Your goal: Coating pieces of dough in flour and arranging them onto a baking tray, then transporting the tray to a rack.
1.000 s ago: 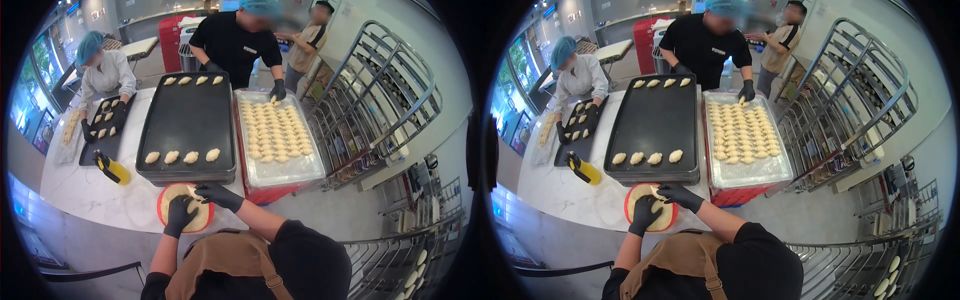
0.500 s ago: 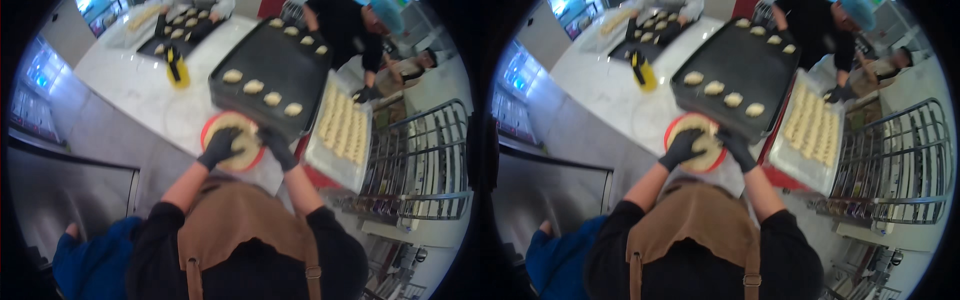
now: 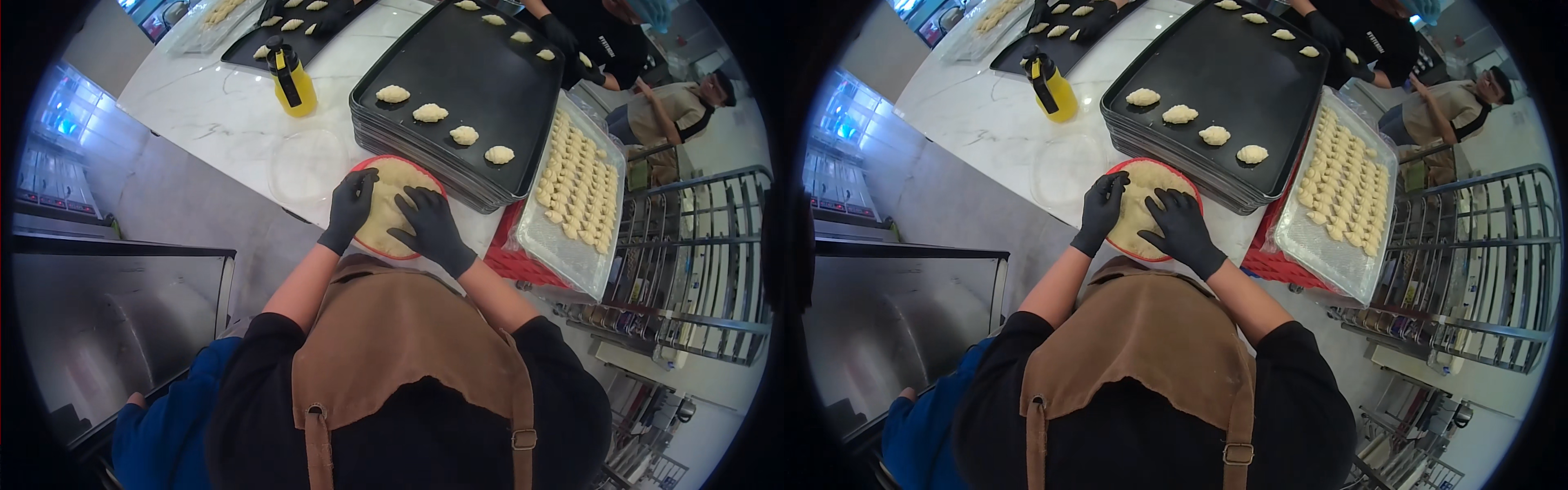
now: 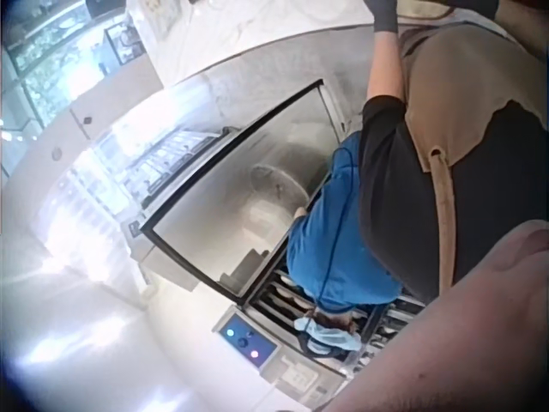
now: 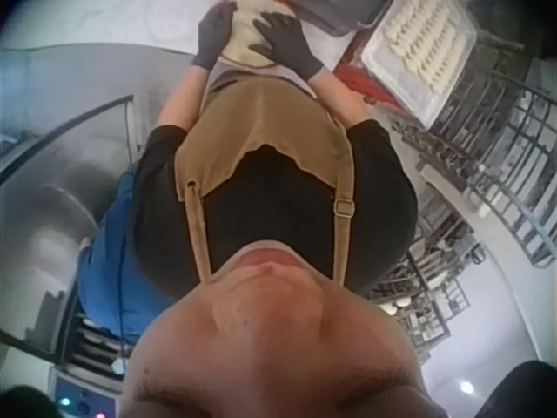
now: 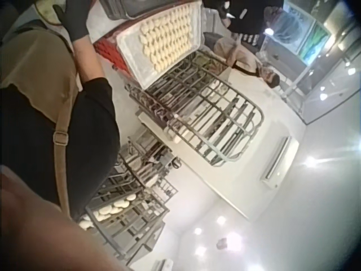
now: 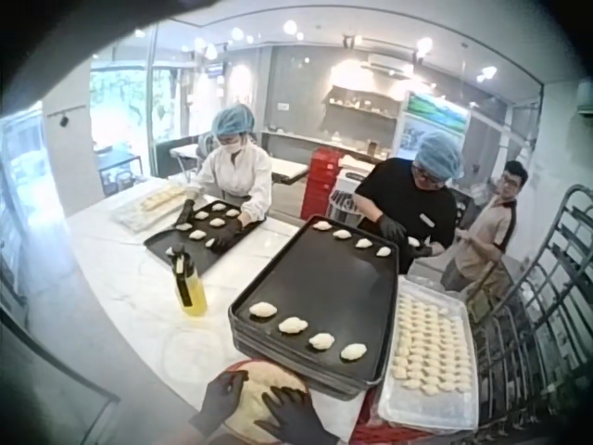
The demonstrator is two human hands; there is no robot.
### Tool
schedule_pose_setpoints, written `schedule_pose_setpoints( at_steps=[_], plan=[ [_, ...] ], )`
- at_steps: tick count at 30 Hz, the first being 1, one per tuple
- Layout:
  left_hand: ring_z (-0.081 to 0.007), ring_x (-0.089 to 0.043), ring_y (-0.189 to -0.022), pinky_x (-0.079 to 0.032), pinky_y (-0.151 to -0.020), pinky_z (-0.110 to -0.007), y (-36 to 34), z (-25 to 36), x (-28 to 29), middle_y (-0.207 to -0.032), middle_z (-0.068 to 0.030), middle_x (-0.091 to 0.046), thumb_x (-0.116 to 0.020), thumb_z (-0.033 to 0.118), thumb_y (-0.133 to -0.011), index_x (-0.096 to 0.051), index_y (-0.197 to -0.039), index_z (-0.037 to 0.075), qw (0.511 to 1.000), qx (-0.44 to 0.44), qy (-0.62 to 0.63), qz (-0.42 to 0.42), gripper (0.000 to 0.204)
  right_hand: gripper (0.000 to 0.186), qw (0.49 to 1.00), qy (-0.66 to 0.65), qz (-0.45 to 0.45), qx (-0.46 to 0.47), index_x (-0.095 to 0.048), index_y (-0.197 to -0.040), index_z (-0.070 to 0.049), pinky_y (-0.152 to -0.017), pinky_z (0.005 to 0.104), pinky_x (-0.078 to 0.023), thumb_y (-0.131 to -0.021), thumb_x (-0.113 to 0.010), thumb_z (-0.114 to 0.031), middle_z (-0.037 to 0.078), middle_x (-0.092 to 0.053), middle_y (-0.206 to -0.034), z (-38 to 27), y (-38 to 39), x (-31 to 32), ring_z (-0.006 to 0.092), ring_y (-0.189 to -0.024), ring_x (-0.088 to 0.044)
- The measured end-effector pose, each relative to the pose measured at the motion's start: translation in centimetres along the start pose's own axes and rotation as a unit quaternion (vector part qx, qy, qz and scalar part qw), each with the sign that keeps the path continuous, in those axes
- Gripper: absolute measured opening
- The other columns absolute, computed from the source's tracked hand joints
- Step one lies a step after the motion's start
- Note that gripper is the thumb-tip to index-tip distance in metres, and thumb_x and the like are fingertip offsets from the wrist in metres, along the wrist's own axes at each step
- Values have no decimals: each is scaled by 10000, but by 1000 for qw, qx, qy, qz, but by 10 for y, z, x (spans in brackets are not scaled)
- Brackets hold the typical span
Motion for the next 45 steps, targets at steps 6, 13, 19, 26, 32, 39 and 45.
schedule_pose_setpoints(
  at_steps=[6, 13, 19, 26, 32, 39, 45],
  plan=[
    [-161, -697, -958, -536, -876, -307, 0, -8, -5, -1050, -99, -753, -583, 101, -1044, -704, -1196, -8, 999, 25, 17, -22, 222, 599, 999, 32, 1, 42, -650, -1324, -104, -1150, 547, -333, -852, -776, -450, 177, -556, -1422, -9, -20, 3, 400, -1337, -480],
    [-201, -730, -924, -552, -834, -324, -5, -10, -3, -1012, -136, -770, -611, 106, -1013, -724, -1152, 3, 999, 29, 42, -2, 207, 597, 1000, 20, 19, 10, -652, -1322, -122, -1167, 567, -316, -850, -775, -466, 171, -527, -1464, 5, 5, 12, 407, -1354, -470],
    [-199, -730, -924, -549, -839, -323, -4, -4, -2, -1007, -135, -770, -617, 111, -1011, -728, -1143, 1, 998, 28, 50, -7, 204, 623, 1000, 19, 0, 24, -641, -1359, -143, -1171, 586, -303, -846, -780, -469, 174, -512, -1489, -4, -5, -1, 410, -1379, -456],
    [-192, -733, -923, -552, -838, -317, -3, -4, 0, -1009, -133, -772, -628, 97, -1004, -730, -1135, -1, 999, 25, 26, -2, 193, 590, 1000, 13, -5, 11, -641, -1354, -146, -1170, 578, -307, -864, -773, -446, 176, -515, -1491, 3, 1, 0, 414, -1381, -455],
    [-195, -736, -929, -556, -844, -321, -3, -6, -1, -1019, -136, -774, -634, 94, -1001, -730, -1131, -3, 999, 29, 36, 2, 188, 414, 999, 13, 2, 43, -678, -1266, -115, -1124, 548, -360, -898, -725, -301, 144, -611, -1332, -10, -13, -3, 374, -1270, -525],
    [-198, -744, -940, -558, -851, -321, -3, -1, -2, -1026, -142, -772, -626, 80, -1000, -731, -1126, -12, 999, 23, 31, -2, 188, 364, 999, 1, 31, -12, -709, -1202, -113, -969, 452, -463, -840, -740, -123, 95, -664, -1188, 13, 13, 14, 312, -1101, -580],
    [-143, -697, -976, -535, -876, -308, -4, -6, -3, -1049, -98, -767, -604, 146, -1048, -718, -1159, -13, 997, 38, 60, -8, 225, 279, 1000, -18, 7, 10, -734, -1116, -74, -910, 456, -508, -840, -713, -111, 129, -720, -1115, 9, -20, -11, 315, -1002, -665]
  ],
)
Point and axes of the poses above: each hand's wrist, its own y-axis away from the middle knuckle, its own x-axis out of the back of the hand, z = x × y, the point moved 8 cm from there along -y, towards the middle knuckle
